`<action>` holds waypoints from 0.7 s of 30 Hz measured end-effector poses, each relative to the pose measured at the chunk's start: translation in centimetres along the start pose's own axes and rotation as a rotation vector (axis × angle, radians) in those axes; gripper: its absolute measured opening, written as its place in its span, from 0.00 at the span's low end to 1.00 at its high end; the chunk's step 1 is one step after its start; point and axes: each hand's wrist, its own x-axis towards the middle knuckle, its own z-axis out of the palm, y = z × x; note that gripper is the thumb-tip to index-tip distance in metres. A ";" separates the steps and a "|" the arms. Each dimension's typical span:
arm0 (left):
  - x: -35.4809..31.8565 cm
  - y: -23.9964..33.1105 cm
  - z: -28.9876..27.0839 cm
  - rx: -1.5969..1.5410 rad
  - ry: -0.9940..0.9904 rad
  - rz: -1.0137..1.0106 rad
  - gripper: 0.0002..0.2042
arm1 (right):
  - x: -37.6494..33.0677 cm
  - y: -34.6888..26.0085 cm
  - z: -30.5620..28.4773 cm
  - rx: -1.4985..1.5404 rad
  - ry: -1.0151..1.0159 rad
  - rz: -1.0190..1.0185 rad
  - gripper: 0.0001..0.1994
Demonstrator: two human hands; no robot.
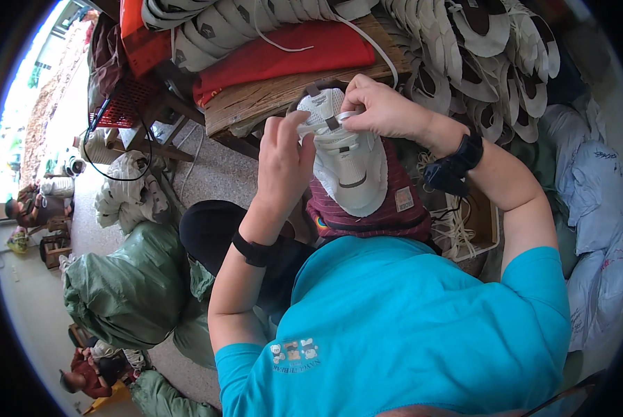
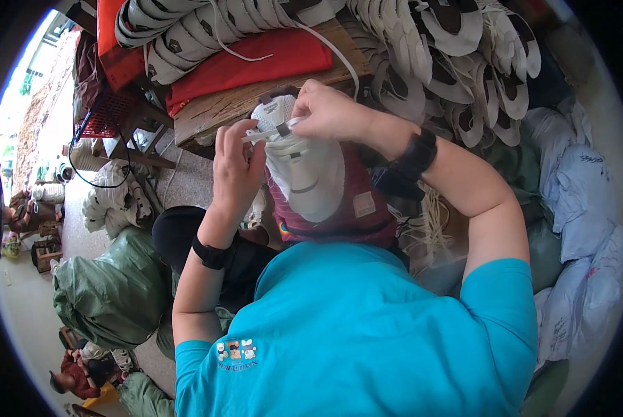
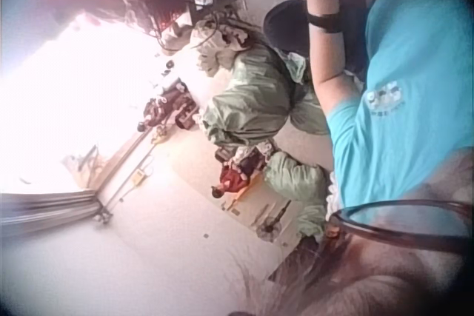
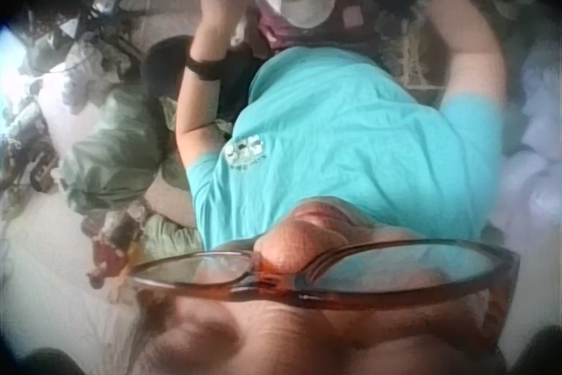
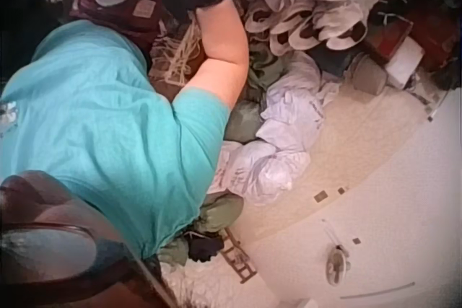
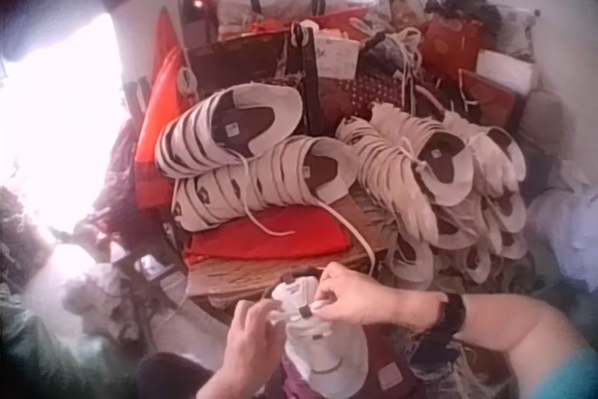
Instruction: The person threads white shoelaces through the eyelets of a white sneaker, pulling them tight and adjusting the fit. They then place the shoe aside and repeat the lacing process on a second white sneaker.
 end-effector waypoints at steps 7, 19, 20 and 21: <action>-0.1 -0.5 0.3 0.084 0.028 0.037 0.04 | -0.6 -0.5 0.7 -0.111 0.129 -0.059 0.11; -1.4 -4.0 -1.4 -1.476 -0.170 -1.015 0.11 | -0.4 -0.5 -0.9 -0.058 0.001 -0.053 0.12; -1.5 -4.0 -1.5 -1.419 -0.146 -1.031 0.11 | -0.3 -0.5 -0.9 -0.087 -0.009 -0.070 0.12; -1.4 -3.5 -1.8 -1.363 -0.125 -1.047 0.12 | -0.3 -0.6 -1.0 -0.099 -0.027 -0.052 0.12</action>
